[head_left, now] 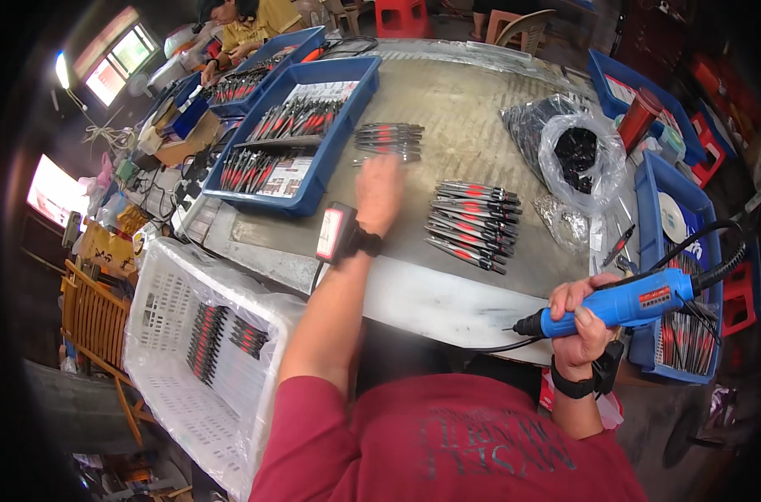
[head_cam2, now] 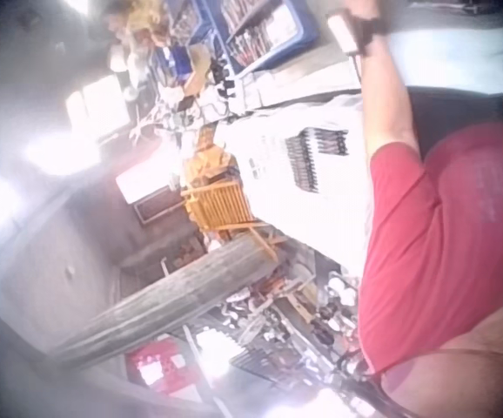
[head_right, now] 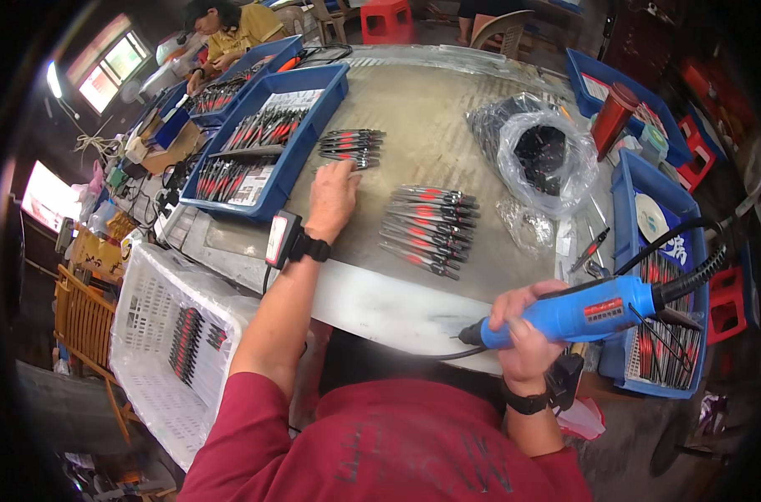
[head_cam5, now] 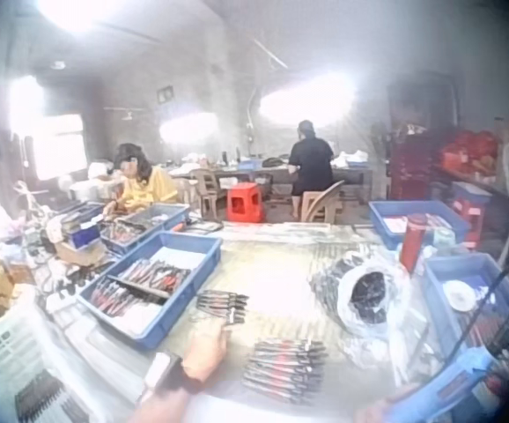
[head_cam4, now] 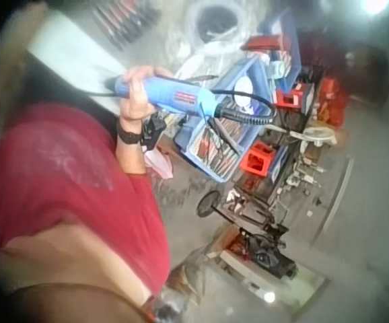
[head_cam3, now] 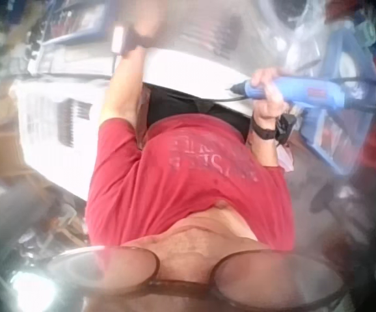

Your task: The person repeatedly picks up pens from a table, applies hot glue to the tip of each pen using a blue glue gun, and places the pen back on the table. The process is repeated for multiple pens in a consistent sequence.

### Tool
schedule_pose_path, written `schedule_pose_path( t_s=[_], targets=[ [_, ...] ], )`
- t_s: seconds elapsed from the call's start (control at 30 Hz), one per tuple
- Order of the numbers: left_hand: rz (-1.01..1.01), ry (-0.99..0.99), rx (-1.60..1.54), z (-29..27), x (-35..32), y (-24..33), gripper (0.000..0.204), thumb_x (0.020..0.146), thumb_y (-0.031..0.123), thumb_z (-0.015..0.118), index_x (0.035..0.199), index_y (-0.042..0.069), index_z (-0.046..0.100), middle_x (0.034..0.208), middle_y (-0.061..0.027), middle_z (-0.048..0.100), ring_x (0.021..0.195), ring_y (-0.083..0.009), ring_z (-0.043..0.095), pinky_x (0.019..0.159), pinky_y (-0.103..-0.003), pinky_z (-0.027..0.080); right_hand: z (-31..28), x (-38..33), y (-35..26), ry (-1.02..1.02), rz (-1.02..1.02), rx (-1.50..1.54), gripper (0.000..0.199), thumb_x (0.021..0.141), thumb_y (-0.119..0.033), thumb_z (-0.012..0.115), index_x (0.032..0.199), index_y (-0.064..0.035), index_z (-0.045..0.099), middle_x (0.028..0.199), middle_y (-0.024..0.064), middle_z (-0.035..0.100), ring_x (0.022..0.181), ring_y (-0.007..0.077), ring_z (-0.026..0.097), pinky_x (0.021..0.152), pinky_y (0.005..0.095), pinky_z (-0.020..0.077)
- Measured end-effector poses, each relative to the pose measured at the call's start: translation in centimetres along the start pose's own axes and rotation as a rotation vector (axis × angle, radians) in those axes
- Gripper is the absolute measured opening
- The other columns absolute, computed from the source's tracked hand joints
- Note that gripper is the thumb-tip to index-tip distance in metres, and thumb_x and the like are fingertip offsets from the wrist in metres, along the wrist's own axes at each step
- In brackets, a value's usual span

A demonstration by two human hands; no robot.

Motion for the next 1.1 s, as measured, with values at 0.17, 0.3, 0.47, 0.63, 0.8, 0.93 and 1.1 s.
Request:
schedule_pose_path(
  t_s=[0.17, 0.3, 0.47, 0.63, 0.8, 0.93, 1.1],
  targets=[
    [-0.063, -0.057, 0.184, 1.7, 1.3, -4.4, 0.02, 0.08, 0.018, 0.057, 0.099, 0.01, 0.054, 0.098, -0.0058, 0.058, 0.096, -0.0291, 0.049, 0.074, -0.049, 0.041, -0.3, 0.2, 0.1, 0.031, 0.019, -0.009, 0.057, 0.069, 0.0, 0.059, 0.121, -0.0138, 0.036, 0.076, 0.007, 0.051, 0.061, 0.0218, 0.052, 0.058, 0.0325, 0.0418],
    [-0.049, -0.155, 0.262, 3.4, 1.9, -5.2, 0.02, 0.081, 0.023, 0.058, 0.096, 0.011, 0.054, 0.098, -0.004, 0.057, 0.098, -0.0267, 0.049, 0.073, -0.054, 0.039, -0.3, 0.4, 0.2, 0.04, 0.026, 0.002, 0.056, 0.069, -0.003, 0.061, 0.119, -0.0129, 0.037, 0.077, 0.0073, 0.051, 0.061, 0.022, 0.052, 0.058, 0.0329, 0.0417],
    [-0.002, -0.201, 0.365, 4.0, 1.5, -5.0, 0.019, 0.082, 0.026, 0.057, 0.094, 0.011, 0.055, 0.097, -0.0041, 0.056, 0.099, -0.0257, 0.048, 0.074, -0.055, 0.039, -0.1, 0.3, 0.1, 0.019, 0.014, -0.018, 0.055, 0.069, -0.003, 0.061, 0.119, -0.0123, 0.038, 0.076, 0.0073, 0.051, 0.061, 0.022, 0.052, 0.058, 0.0328, 0.0419],
    [-0.051, -0.098, 0.235, 1.2, 0.1, -2.4, 0.016, 0.085, 0.023, 0.053, 0.091, 0.008, 0.054, 0.091, -0.0102, 0.059, 0.091, -0.029, 0.054, 0.073, -0.052, 0.04, 0.1, 0.1, -0.1, 0.021, -0.01, -0.021, 0.056, 0.07, -0.003, 0.06, 0.119, -0.0116, 0.037, 0.076, 0.0076, 0.051, 0.06, 0.0216, 0.051, 0.058, 0.0326, 0.0421],
    [-0.141, -0.072, -0.39, -3.2, -4.2, 3.6, 0.014, 0.085, 0.014, 0.053, 0.089, 0.001, 0.05, 0.067, -0.0123, 0.058, 0.059, -0.0248, 0.058, 0.053, -0.035, 0.044, 0.4, 0.3, -0.1, 0.017, -0.042, -0.033, 0.054, 0.069, 0.0, 0.058, 0.118, -0.01, 0.038, 0.075, 0.0085, 0.05, 0.06, 0.0213, 0.05, 0.056, 0.0318, 0.0422],
    [-0.502, -0.5, -0.978, -4.2, -11.6, 7.9, 0.012, 0.088, 0.014, 0.052, 0.093, 0.004, 0.049, 0.062, -0.0024, 0.053, 0.049, -0.0073, 0.049, 0.043, -0.022, 0.038, 0.7, 0.3, -0.3, 0.022, -0.078, -0.024, 0.053, 0.068, 0.001, 0.058, 0.117, -0.0089, 0.039, 0.076, 0.0101, 0.049, 0.06, 0.0213, 0.05, 0.056, 0.0329, 0.0431],
    [-0.728, -0.776, -1.156, -4.9, -19.2, 10.2, 0.014, 0.091, 0.019, 0.05, 0.094, 0.005, 0.051, 0.061, -0.0002, 0.053, 0.048, -0.0048, 0.046, 0.042, -0.018, 0.036, 0.9, 0.2, 0.0, 0.068, -0.089, -0.031, 0.052, 0.069, 0.001, 0.058, 0.116, -0.0066, 0.036, 0.075, 0.0101, 0.049, 0.06, 0.0218, 0.051, 0.057, 0.034, 0.0442]
  ],
)
Point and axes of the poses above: each hand's wrist, its own x-axis towards the middle knuckle, its own z-axis out of the palm, y = z × x, the point moved 7 cm from there along x, towards the middle knuckle
